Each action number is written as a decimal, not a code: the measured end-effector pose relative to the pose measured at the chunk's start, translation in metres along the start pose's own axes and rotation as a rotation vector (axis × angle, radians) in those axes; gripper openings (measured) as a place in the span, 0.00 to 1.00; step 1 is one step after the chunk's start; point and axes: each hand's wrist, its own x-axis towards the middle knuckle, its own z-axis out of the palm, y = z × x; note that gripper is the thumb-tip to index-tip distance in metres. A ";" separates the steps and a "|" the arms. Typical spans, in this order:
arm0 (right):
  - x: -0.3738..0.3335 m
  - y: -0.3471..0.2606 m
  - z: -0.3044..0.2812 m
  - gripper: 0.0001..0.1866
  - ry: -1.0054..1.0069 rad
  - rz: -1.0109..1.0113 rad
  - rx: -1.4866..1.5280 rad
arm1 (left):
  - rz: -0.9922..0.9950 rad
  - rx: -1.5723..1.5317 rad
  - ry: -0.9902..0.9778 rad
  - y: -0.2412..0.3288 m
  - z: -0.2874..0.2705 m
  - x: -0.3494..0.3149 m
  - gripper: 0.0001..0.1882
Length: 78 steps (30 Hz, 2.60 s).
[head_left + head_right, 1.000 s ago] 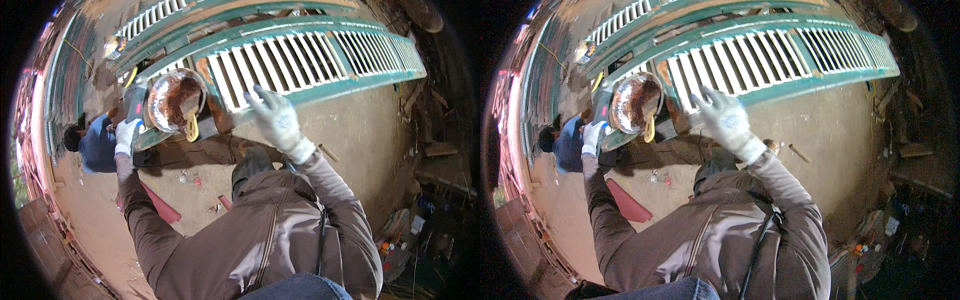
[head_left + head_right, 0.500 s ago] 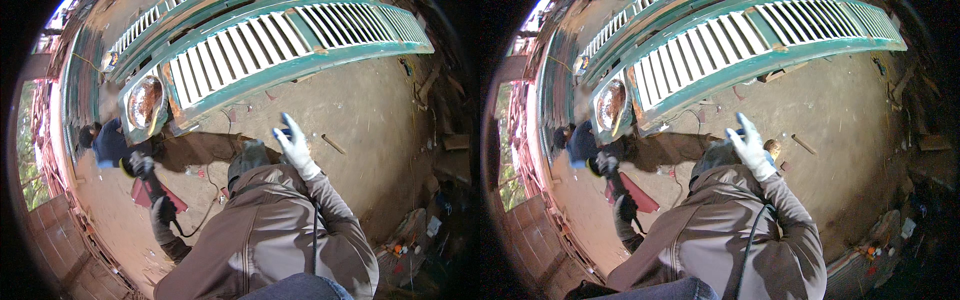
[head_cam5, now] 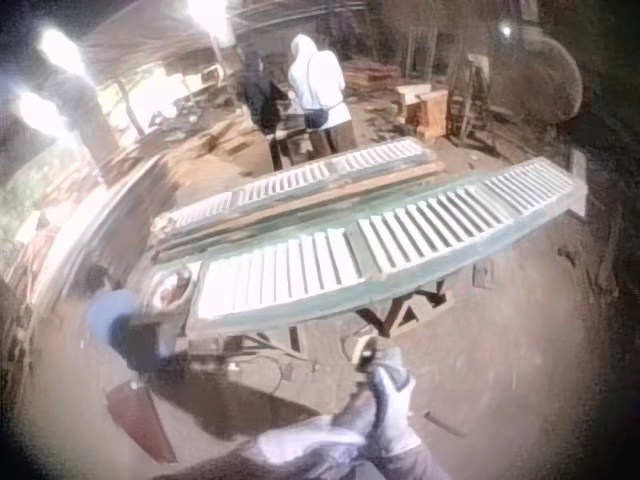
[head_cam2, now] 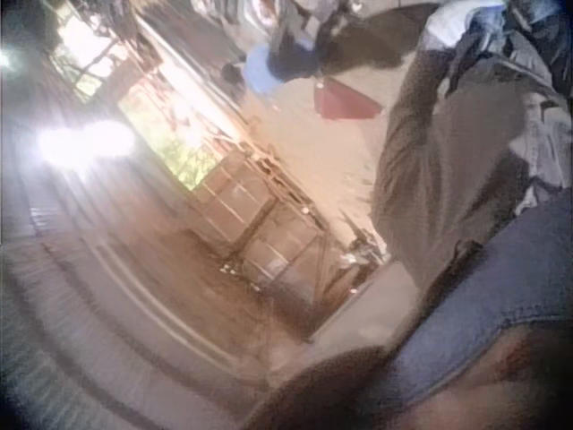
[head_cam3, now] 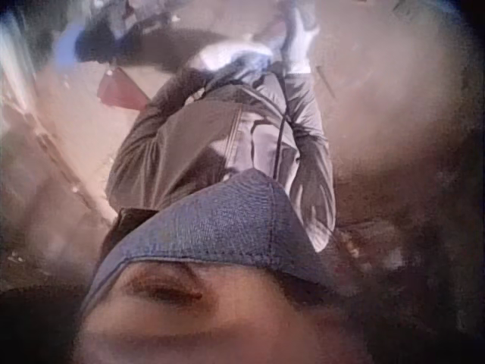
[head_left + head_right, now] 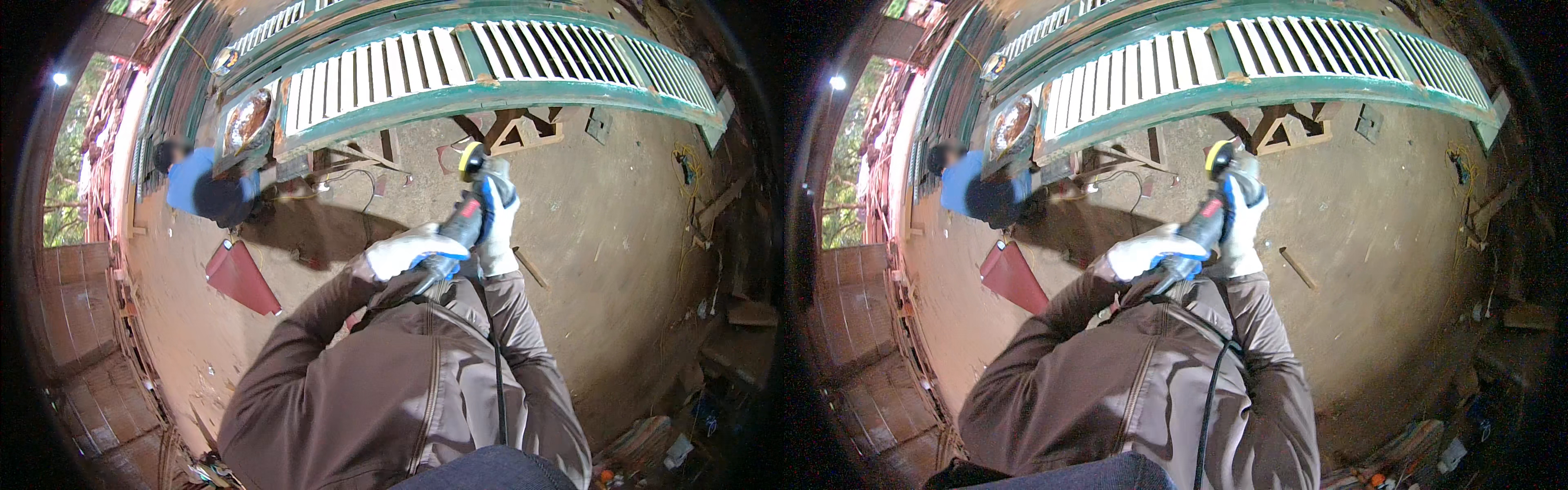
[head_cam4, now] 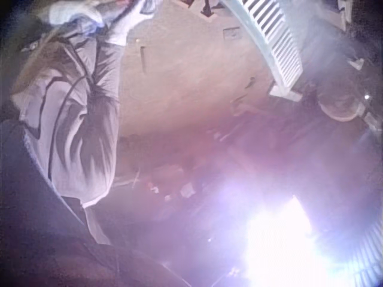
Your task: The person sands a green wooden slatted frame with an orbital sander, then applies a brown paste filler to damaged areas using a yellow scraper. The person works on the frame while another person is visible in the background.
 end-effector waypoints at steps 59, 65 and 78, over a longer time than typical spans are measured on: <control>-0.054 0.366 0.225 0.33 -0.375 -1.007 -1.125 | 0.590 -0.002 0.663 -0.174 -0.377 -0.071 0.27; -0.036 0.367 0.181 0.39 -0.227 -0.938 -1.014 | 0.647 0.134 0.664 -0.145 -0.352 -0.049 0.29; -0.042 0.357 0.218 0.27 -0.409 -1.068 -1.237 | 0.709 -0.235 0.612 -0.184 -0.380 -0.048 0.30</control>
